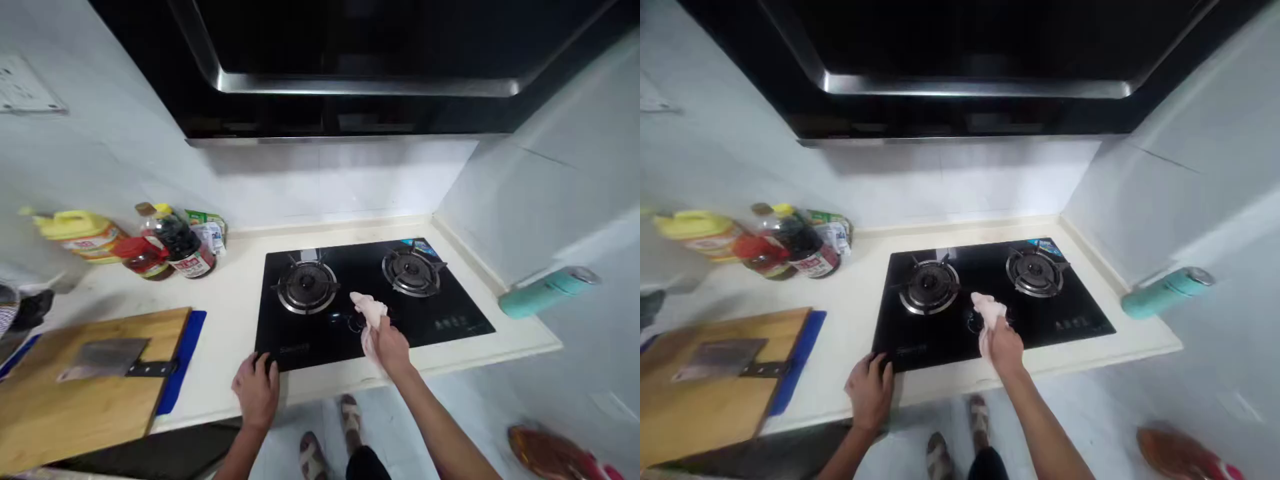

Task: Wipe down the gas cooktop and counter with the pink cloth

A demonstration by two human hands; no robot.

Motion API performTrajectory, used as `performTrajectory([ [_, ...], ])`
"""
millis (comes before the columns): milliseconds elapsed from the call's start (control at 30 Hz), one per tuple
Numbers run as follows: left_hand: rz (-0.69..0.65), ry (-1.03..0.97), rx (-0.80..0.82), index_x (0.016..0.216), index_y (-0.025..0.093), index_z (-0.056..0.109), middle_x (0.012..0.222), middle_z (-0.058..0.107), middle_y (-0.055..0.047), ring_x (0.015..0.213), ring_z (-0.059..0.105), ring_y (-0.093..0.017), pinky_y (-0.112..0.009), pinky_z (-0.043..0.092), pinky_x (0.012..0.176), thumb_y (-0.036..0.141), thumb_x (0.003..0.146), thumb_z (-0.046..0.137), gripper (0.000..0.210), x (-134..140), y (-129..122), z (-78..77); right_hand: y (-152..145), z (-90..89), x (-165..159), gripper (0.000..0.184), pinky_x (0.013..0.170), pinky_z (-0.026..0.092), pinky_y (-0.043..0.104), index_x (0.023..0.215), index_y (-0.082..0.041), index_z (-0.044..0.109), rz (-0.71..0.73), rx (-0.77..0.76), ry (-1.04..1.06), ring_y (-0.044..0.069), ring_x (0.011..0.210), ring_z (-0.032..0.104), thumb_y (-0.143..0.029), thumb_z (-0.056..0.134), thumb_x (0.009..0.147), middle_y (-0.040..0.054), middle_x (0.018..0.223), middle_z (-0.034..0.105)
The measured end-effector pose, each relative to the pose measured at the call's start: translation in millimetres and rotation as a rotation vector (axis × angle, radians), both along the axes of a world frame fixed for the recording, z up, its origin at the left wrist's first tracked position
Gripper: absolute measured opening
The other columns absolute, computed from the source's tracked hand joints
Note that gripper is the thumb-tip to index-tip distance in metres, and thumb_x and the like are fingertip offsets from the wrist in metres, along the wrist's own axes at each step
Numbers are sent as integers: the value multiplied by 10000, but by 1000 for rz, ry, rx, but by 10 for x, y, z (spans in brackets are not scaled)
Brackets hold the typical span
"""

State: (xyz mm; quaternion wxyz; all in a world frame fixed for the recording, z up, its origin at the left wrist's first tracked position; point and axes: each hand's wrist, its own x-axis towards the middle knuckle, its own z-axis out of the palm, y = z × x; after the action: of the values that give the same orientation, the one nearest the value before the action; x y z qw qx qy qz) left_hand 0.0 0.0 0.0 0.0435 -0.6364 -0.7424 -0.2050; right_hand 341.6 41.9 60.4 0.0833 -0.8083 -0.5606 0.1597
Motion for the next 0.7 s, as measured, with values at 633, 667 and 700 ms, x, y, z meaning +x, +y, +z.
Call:
performTrajectory([
  [633, -30, -23, 40, 1238, 180, 672, 1334, 625, -183, 1300, 573, -350, -571, 436, 1029, 410, 1032, 433, 390, -5, -20, -50, -581, 159, 1899, 543, 859, 557, 391, 1130, -181, 733, -391, 582, 514, 312, 1071, 658, -589, 682, 775, 127, 1174, 717],
  [667, -29, -22, 42, 1237, 180, 672, 1333, 625, -182, 1296, 576, -349, -571, 436, 1029, 408, 1031, 433, 390, -6, -20, -53, -497, 96, 1986, 505, 919, 540, 427, 1066, -170, 742, -339, 540, 395, 335, 1137, 630, -573, 668, 771, 159, 1232, 687],
  [700, -28, -20, 43, 1237, 179, 672, 1330, 626, -182, 1290, 579, -347, -569, 435, 1029, 408, 1031, 432, 390, -7, -20, -57, -404, 16, 2015, 478, 983, 512, 470, 1024, -159, 741, -306, 477, 286, 358, 1206, 592, -556, 646, 774, 188, 1307, 647],
])
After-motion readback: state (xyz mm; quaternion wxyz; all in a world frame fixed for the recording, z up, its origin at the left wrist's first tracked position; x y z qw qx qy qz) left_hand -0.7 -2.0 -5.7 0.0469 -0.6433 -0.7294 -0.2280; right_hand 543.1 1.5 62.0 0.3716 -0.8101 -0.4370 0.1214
